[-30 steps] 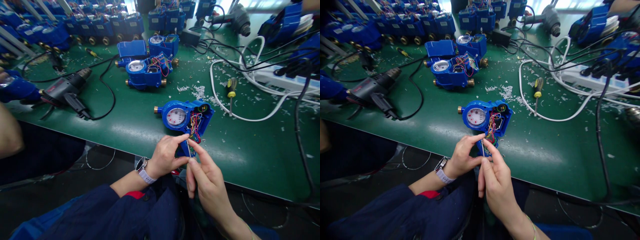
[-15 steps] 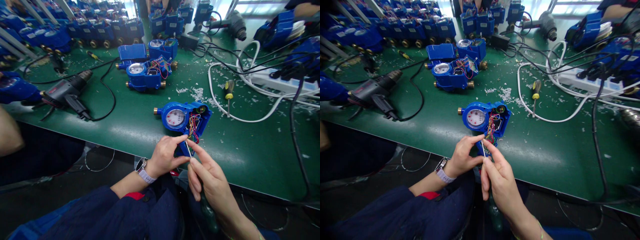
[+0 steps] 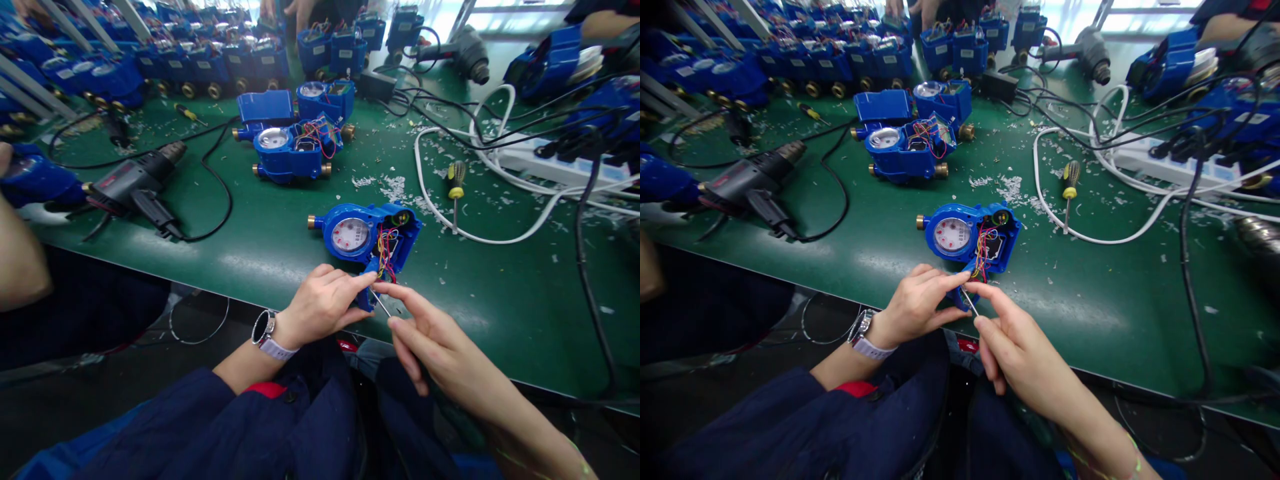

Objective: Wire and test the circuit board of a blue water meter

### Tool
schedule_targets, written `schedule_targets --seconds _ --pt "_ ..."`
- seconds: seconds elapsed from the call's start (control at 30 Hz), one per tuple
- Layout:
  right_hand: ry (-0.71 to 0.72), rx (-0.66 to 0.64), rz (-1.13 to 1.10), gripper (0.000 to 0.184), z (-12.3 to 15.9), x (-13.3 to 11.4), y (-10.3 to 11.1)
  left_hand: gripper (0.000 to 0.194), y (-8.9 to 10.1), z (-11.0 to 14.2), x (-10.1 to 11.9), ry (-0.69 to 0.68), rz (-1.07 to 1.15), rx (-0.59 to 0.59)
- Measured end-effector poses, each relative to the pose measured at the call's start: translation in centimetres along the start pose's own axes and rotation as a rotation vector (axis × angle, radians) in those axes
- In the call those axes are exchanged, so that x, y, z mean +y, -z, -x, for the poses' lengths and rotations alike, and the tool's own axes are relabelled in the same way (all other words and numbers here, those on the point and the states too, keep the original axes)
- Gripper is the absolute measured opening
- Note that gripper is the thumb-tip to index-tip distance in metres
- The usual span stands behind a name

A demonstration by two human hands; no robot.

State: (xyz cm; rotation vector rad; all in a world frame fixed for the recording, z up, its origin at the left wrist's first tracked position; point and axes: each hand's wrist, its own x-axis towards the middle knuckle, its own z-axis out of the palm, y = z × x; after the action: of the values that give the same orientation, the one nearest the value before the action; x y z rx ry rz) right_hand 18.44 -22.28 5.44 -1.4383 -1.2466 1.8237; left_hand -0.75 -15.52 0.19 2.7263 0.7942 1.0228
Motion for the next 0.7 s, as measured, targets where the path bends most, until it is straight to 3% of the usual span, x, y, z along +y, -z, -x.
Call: schedule_targets --seconds 0.43,0.7 --pt "0.285 0.364 -0.104 0.05 -1.7 2.0 -4.7 0.043 -1.0 0.1 1.5 0.268 0.039 0.098" --pt "0.311 0.433 -0.15 0.053 -1.9 2.5 -5.3 0.04 -0.9 -0.3 1.9 0.294 0.037 0.153"
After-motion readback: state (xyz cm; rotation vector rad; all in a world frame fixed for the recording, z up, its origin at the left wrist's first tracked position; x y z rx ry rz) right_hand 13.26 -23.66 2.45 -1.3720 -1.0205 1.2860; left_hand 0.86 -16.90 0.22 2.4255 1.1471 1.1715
